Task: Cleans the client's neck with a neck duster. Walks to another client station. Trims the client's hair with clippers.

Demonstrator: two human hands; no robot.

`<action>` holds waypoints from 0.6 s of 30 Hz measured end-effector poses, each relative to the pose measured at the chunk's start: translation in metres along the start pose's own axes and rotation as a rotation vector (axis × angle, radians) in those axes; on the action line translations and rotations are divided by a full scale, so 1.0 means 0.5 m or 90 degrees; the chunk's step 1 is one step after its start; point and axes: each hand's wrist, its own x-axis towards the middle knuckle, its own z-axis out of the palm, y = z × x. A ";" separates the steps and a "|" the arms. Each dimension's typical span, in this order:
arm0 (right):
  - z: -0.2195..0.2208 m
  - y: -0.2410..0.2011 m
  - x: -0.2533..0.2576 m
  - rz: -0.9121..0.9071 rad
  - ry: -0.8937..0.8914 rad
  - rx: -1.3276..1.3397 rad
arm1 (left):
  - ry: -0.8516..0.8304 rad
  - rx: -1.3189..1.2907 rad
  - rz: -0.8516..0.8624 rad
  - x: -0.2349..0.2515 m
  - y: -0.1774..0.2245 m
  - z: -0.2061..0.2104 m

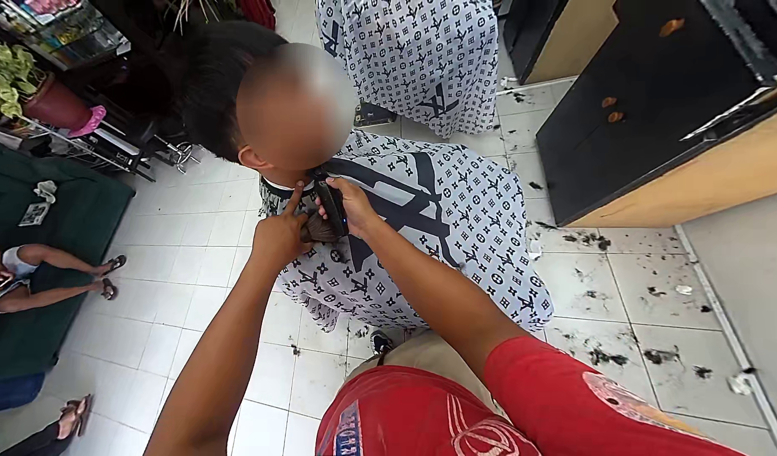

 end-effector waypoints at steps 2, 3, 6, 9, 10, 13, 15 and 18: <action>-0.005 -0.001 -0.003 -0.006 -0.001 0.017 | 0.007 -0.001 0.003 0.000 -0.001 0.001; -0.008 -0.003 -0.004 -0.006 -0.002 0.022 | 0.005 0.002 0.002 0.001 -0.001 0.001; -0.015 -0.015 -0.011 0.000 -0.001 0.018 | -0.002 0.001 0.000 0.003 0.001 0.000; -0.025 -0.030 -0.014 0.012 -0.007 0.016 | -0.030 0.014 -0.007 0.008 0.000 -0.004; -0.030 -0.035 -0.014 0.017 -0.005 0.020 | -0.040 0.018 -0.009 0.009 0.000 -0.005; -0.033 -0.051 -0.018 0.029 0.025 0.045 | -0.050 0.017 -0.014 0.006 0.002 -0.009; -0.030 -0.061 -0.025 0.038 0.036 0.049 | -0.034 0.015 -0.008 0.003 0.000 -0.005; -0.025 -0.068 -0.035 0.085 0.013 -0.002 | 0.020 -0.006 0.015 -0.005 -0.007 0.004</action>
